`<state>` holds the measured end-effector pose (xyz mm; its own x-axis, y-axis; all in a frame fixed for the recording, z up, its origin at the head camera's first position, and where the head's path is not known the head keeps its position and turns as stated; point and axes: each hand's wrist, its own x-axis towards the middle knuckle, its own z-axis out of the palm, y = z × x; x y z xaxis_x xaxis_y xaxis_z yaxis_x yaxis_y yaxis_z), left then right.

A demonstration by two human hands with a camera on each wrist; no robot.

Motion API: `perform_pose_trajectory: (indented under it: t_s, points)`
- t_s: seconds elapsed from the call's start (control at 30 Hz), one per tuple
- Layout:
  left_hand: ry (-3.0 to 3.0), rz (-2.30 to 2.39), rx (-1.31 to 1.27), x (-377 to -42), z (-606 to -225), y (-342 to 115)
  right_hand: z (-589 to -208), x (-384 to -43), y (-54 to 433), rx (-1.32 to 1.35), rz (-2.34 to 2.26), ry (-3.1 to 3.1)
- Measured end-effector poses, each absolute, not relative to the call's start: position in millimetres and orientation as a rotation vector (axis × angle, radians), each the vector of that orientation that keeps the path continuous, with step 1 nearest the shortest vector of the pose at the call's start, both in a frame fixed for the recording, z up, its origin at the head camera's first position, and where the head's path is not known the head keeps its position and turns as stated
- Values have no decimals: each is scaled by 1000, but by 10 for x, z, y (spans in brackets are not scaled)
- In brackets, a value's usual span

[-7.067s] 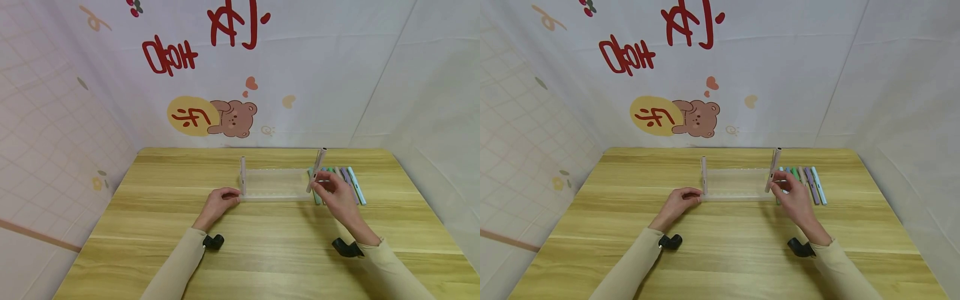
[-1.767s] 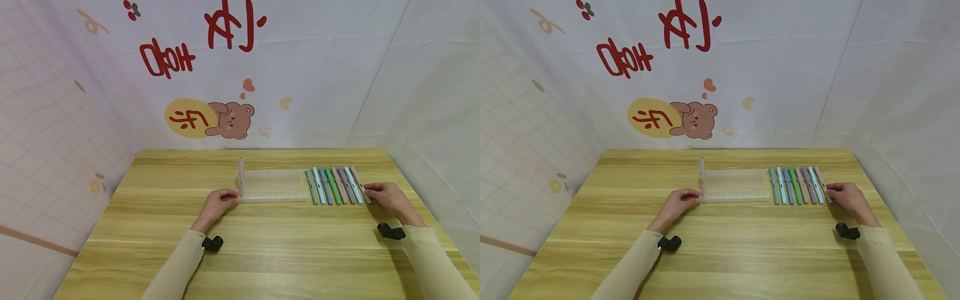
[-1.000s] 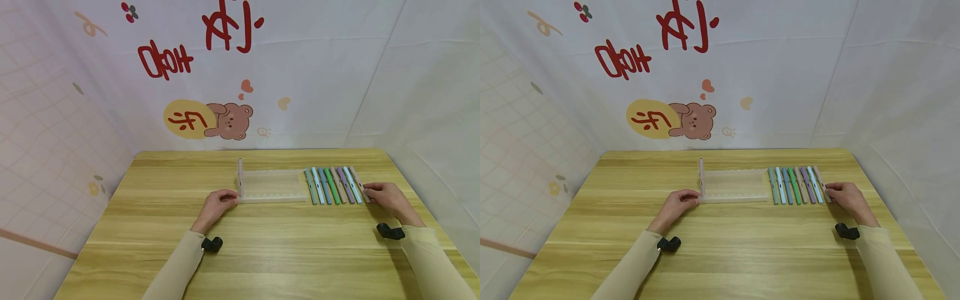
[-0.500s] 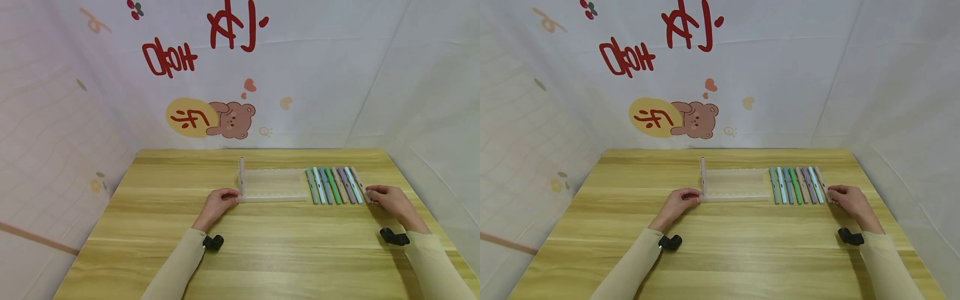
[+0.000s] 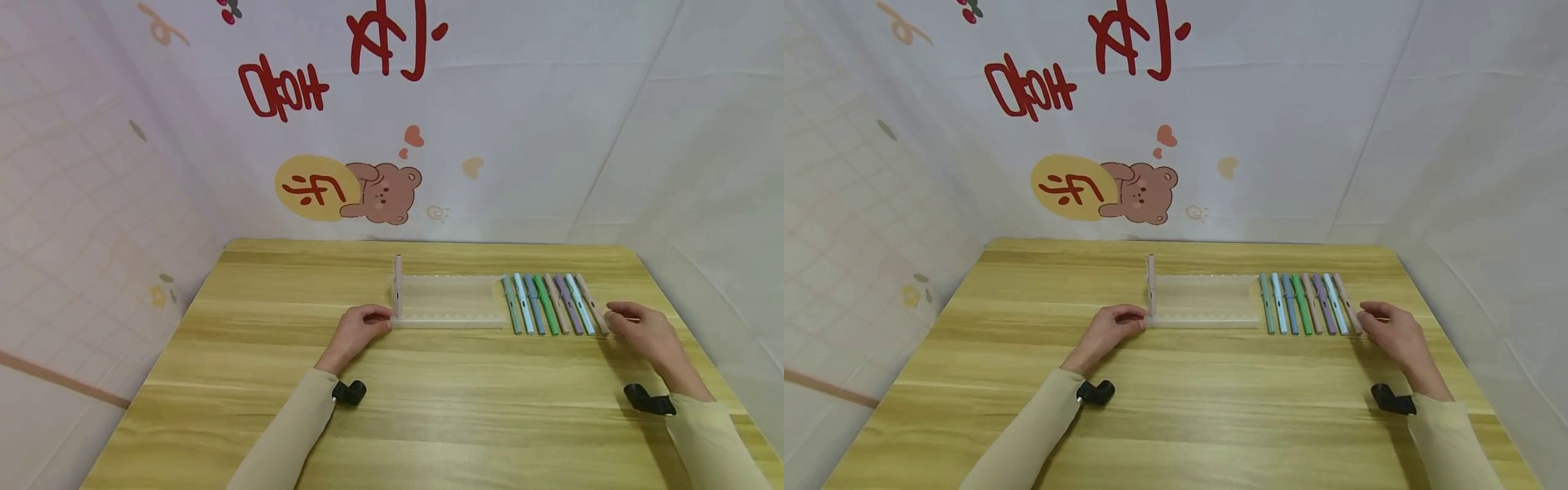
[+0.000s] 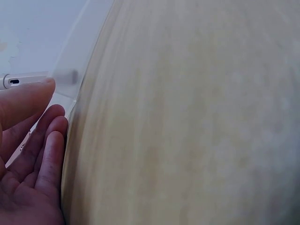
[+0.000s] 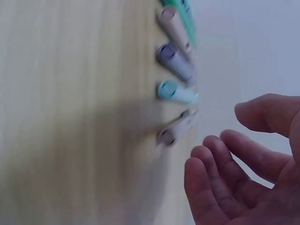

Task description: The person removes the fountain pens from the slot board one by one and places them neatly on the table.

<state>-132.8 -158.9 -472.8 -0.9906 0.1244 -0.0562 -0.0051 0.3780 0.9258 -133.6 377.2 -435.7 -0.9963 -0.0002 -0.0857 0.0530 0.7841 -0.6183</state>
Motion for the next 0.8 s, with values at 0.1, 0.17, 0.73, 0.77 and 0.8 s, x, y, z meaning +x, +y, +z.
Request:
perform_pose_trajectory:
  t_s: [0.1,0.17,0.73,0.77,0.8]
  points:
    - [2506,1686,108,-1326,-4718,-1585,-4308,-1305,3692,6,-1022,2951]
    - [2505,1688,104,-1327,-4720,-1583,-4273,-1286,3621,-8,-1057,2969]
    - [2509,1682,112,-1342,-4721,-1584,-4058,-1203,2864,-198,-1349,2981]
    - [2508,1680,110,-1340,-4725,-1583,-4065,-1201,2809,-220,-1364,2978]
    - [2507,1681,109,-1339,-4730,-1583,-4072,-1200,2752,-241,-1381,2973]
